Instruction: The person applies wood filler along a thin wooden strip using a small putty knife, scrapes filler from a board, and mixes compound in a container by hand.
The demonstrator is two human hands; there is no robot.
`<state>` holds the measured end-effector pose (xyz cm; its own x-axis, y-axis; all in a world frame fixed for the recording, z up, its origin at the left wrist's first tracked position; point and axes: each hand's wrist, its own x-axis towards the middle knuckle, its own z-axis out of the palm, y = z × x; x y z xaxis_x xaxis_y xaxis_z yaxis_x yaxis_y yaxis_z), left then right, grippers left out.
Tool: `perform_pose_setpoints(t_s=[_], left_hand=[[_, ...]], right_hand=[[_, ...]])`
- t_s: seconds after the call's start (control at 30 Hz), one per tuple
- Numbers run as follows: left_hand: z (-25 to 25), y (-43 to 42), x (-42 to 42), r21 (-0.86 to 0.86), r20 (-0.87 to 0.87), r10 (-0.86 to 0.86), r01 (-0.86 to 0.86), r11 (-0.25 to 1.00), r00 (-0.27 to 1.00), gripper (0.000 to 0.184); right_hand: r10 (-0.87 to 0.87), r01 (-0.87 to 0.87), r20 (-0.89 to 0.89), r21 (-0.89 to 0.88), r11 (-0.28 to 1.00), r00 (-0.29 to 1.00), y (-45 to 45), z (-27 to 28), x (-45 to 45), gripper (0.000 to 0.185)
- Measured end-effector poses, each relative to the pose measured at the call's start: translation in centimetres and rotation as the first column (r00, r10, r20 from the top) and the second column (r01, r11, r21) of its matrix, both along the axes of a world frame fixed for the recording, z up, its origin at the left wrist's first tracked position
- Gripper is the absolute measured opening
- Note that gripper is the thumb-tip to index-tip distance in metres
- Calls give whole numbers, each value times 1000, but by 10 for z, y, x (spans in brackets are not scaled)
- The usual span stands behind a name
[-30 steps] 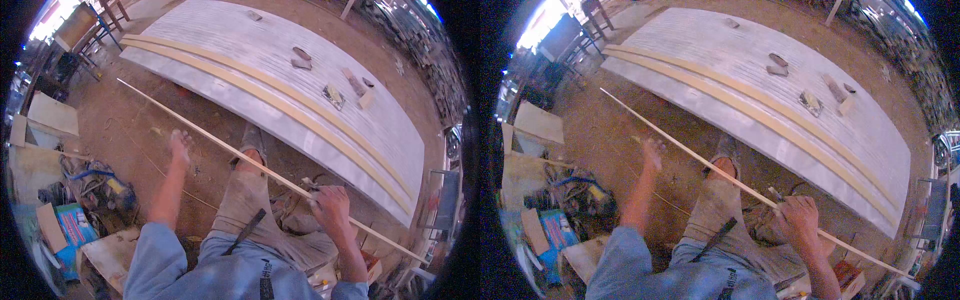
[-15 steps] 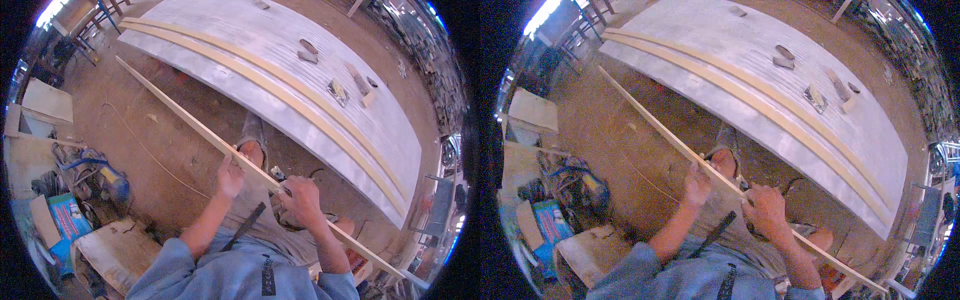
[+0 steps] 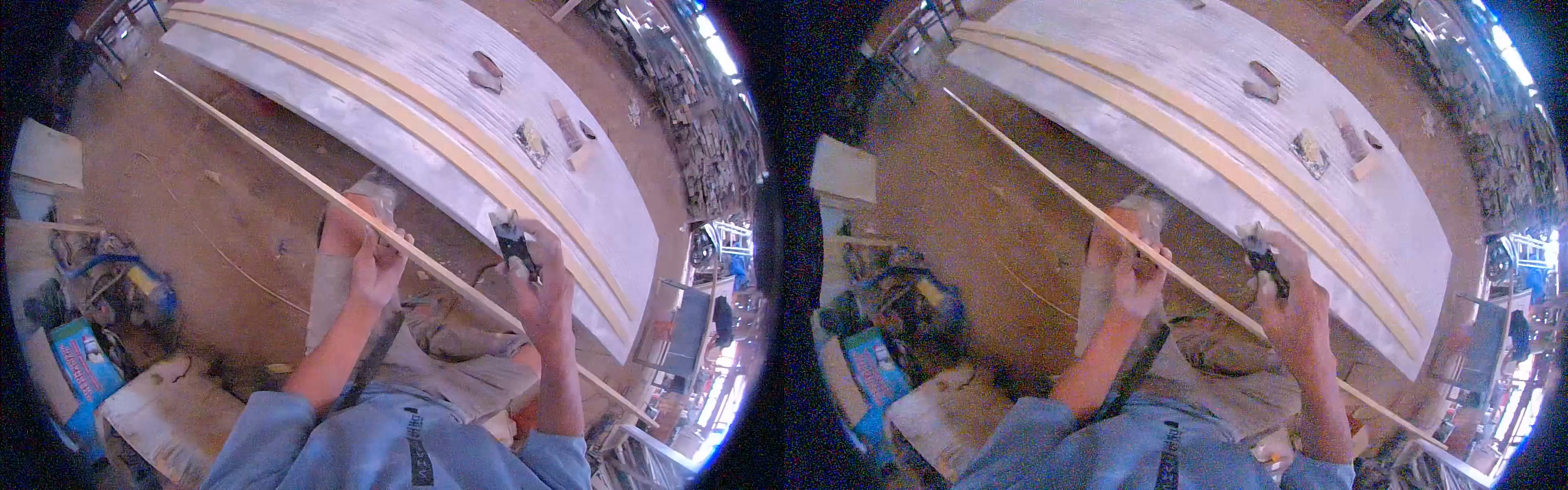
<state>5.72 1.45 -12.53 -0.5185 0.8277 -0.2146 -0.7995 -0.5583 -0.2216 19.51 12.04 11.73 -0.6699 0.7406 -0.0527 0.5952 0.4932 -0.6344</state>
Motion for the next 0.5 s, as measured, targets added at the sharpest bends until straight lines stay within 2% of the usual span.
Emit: perform_pose_setpoints(t_s=[0.03,0.1,0.13,0.17,0.2,0.23,0.3,0.37,0.43,0.5], left_hand=[[-1,2,4,0,14,7,-7,1000,1000,22],[-5,3,13,38,-2,-47,47,998,999,23],[-8,2,15,28,11,-32,32,999,999,23],[-12,0,18,-65,31,-72,74,995,997,22],[-16,-2,20,-154,54,-113,121,981,992,22],[-16,-4,18,-159,62,-105,114,981,992,22],[-17,-11,14,-206,76,-192,204,957,978,30],[-27,-9,17,-206,94,-171,187,961,981,31],[-28,-10,17,-200,118,-145,166,966,982,32],[-26,-12,16,-217,-81,-187,165,962,979,33]], right_hand=[[-76,81,50,-102,992,996,2,0,-7,42],[-66,76,86,-114,991,994,2,-8,-29,43],[48,-47,71,-21,999,996,2,-18,-40,39],[163,-167,64,71,983,985,4,-31,-49,35],[243,-244,57,10,970,968,8,-49,-54,33],[251,-251,63,2,968,966,9,-58,-63,33],[420,-426,72,85,901,904,0,-73,-87,31],[414,-420,83,68,905,906,-2,-88,-107,32],[510,-536,176,161,829,842,-3,-100,-116,41],[521,-540,153,140,830,840,-11,-102,-124,41]])
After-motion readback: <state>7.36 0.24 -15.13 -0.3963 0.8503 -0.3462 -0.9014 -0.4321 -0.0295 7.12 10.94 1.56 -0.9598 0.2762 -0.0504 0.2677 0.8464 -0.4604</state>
